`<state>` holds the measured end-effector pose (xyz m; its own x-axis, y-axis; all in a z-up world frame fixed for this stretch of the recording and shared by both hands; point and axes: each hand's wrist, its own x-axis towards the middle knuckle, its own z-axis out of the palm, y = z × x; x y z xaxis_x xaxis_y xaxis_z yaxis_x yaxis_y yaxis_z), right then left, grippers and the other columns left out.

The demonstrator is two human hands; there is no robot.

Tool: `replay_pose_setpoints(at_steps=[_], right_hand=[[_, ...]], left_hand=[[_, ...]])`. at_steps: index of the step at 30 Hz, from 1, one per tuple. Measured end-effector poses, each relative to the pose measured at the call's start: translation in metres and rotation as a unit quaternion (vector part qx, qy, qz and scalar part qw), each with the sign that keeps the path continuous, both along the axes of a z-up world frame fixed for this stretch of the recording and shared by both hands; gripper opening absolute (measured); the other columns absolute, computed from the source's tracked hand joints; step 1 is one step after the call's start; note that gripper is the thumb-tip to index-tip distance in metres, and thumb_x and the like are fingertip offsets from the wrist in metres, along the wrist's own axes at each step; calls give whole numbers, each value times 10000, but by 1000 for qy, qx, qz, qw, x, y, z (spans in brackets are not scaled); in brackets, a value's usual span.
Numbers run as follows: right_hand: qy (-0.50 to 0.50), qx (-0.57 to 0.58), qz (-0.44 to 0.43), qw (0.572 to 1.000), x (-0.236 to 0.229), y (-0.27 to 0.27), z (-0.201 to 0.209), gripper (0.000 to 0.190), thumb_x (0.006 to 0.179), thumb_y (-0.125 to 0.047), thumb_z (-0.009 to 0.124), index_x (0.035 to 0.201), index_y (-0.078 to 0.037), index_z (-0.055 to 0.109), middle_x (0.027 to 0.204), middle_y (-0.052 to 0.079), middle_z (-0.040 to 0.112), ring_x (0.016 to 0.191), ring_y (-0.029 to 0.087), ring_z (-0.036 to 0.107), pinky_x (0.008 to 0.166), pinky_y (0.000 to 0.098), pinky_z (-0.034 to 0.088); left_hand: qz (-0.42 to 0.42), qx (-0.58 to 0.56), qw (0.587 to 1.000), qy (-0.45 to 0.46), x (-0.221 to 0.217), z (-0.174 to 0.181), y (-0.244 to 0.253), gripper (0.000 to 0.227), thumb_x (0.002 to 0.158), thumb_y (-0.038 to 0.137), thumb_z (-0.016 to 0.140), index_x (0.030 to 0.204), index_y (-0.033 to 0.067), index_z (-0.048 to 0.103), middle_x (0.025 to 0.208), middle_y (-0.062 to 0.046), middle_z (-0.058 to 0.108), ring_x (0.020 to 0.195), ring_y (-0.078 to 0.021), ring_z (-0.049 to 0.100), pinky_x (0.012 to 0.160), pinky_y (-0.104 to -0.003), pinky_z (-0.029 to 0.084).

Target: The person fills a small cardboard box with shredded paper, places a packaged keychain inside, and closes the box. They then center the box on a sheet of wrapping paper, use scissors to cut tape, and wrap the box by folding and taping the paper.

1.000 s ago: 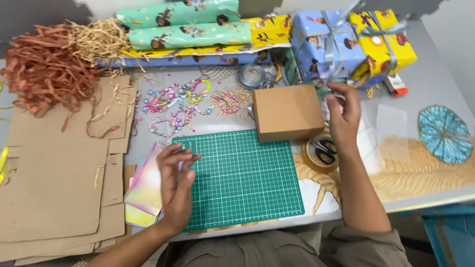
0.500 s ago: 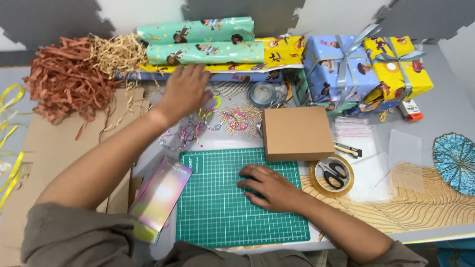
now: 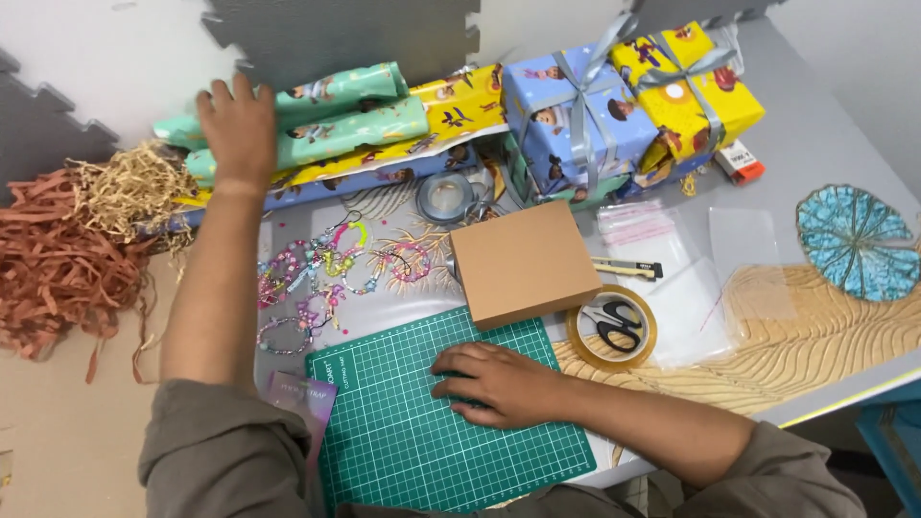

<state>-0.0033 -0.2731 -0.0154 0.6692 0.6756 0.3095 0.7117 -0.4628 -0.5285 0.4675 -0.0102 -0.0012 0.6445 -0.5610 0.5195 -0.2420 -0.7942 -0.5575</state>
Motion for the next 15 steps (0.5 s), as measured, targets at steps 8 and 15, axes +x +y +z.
replay_pose_setpoints(at_steps=[8, 15], right_hand=[[12, -10, 15, 1000, 2, 0, -8, 327, 1070, -248, 635, 1362, -106, 666, 1445, 147, 606, 1411, 375, 537, 1096, 548, 502], [115, 152, -35, 981, 11, -4, -37, 390, 1120, -269, 575, 1415, -18, 615, 1363, 217, 688, 1317, 382, 639, 1138, 546, 521]], left_hand=[[-195, -119, 970, -84, -119, 142, 0, 463, 804, -11, 953, 1152, 43, 652, 1357, -196, 624, 1210, -403, 557, 1144, -553, 404], [-301, -8, 945, -131, -226, 123, 41, 277, 1057, 27, 577, 1326, 73, 532, 1633, -80, 722, 1496, -273, 677, 1348, -578, 261]])
